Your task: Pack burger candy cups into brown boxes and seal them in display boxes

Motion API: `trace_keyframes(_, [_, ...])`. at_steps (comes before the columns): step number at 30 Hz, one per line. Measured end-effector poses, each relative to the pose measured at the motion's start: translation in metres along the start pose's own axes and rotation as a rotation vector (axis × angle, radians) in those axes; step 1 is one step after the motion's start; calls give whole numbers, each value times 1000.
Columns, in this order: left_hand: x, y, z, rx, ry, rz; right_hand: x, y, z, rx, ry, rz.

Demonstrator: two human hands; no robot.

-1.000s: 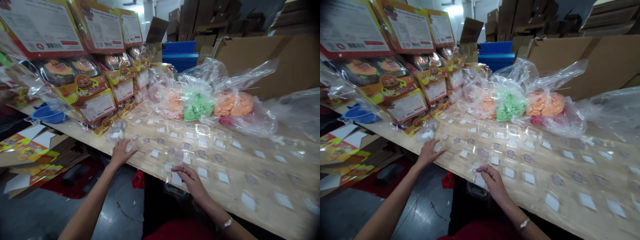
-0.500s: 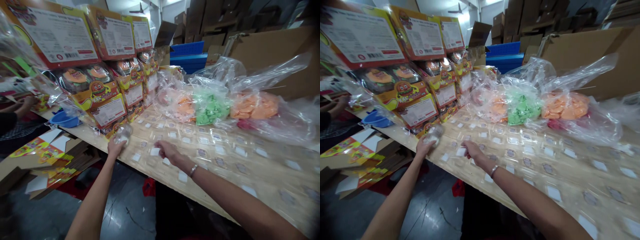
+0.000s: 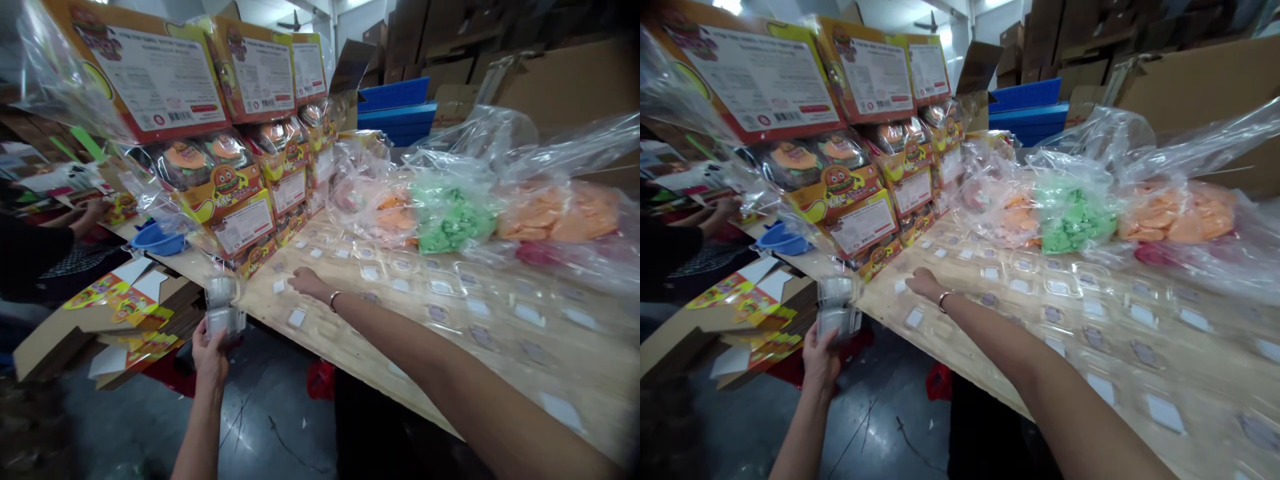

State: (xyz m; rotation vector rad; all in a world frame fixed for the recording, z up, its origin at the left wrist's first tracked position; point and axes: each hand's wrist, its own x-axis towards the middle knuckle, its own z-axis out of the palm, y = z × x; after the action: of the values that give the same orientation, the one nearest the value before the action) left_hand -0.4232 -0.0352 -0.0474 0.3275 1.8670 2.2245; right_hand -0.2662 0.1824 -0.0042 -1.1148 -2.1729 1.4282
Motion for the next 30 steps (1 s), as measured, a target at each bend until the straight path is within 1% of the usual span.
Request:
trace_keyframes(2, [-9, 3, 1, -69, 33, -8, -27, 15, -6, -98, 5, -76])
trace_keyframes(3, [-15, 4, 3, -108, 36, -14, -44, 23, -5, -162, -8, -155])
trace_keyframes(6, [-42, 10, 17, -229, -29, -60, -87, 44, 7, -468, -71, -517])
trace_keyframes(7, [-51, 13, 23, -259, -68, -81, -95, 50, 13, -589, -86, -621])
trace_keyframes(8, [-59, 16, 29, -279, -105, -102, -99, 56, 17, -696, -95, -686])
trace_keyframes(9, [-66, 20, 34, -295, -138, -120, -99, 61, 20, -774, -96, -707])
trace_keyframes(11, [-76, 27, 41, -311, -174, -137, -87, 70, 20, -869, -97, -714])
trace_keyframes(13, [-81, 33, 40, -309, -184, -139, -67, 74, 15, -905, -99, -730])
trace_keyframes(15, [-83, 37, 34, -297, -183, -138, -46, 73, 8, -901, -111, -757])
trace_keyframes(17, [-85, 39, 27, -278, -185, -144, -32, 66, 2, -857, -122, -770])
trace_keyframes(18, [-86, 41, 25, -269, -181, -148, -29, 61, 1, -818, -112, -765])
trace_keyframes(20, [-90, 42, 23, -257, -164, -152, -35, 48, -1, -694, -62, -736])
trace_keyframes(21, [-93, 42, 24, -256, -154, -147, -44, 41, -2, -597, -38, -718])
trace_keyframes(23, [-103, 40, 29, -261, -131, -123, -73, 31, -5, -317, -44, -670])
trace_keyframes(25, [-120, 33, 36, -265, -135, -91, -113, 28, -11, 7, -133, -584])
trace_keyframes(26, [-132, 27, 40, -258, -159, -85, -134, 30, -14, 132, -172, -526])
trace_keyframes(28, [-160, 14, 47, -218, -269, -134, -177, 40, -23, 252, -178, -398])
trace_keyframes(30, [-195, 3, 53, -159, -414, -246, -217, 55, -34, 269, -108, -280])
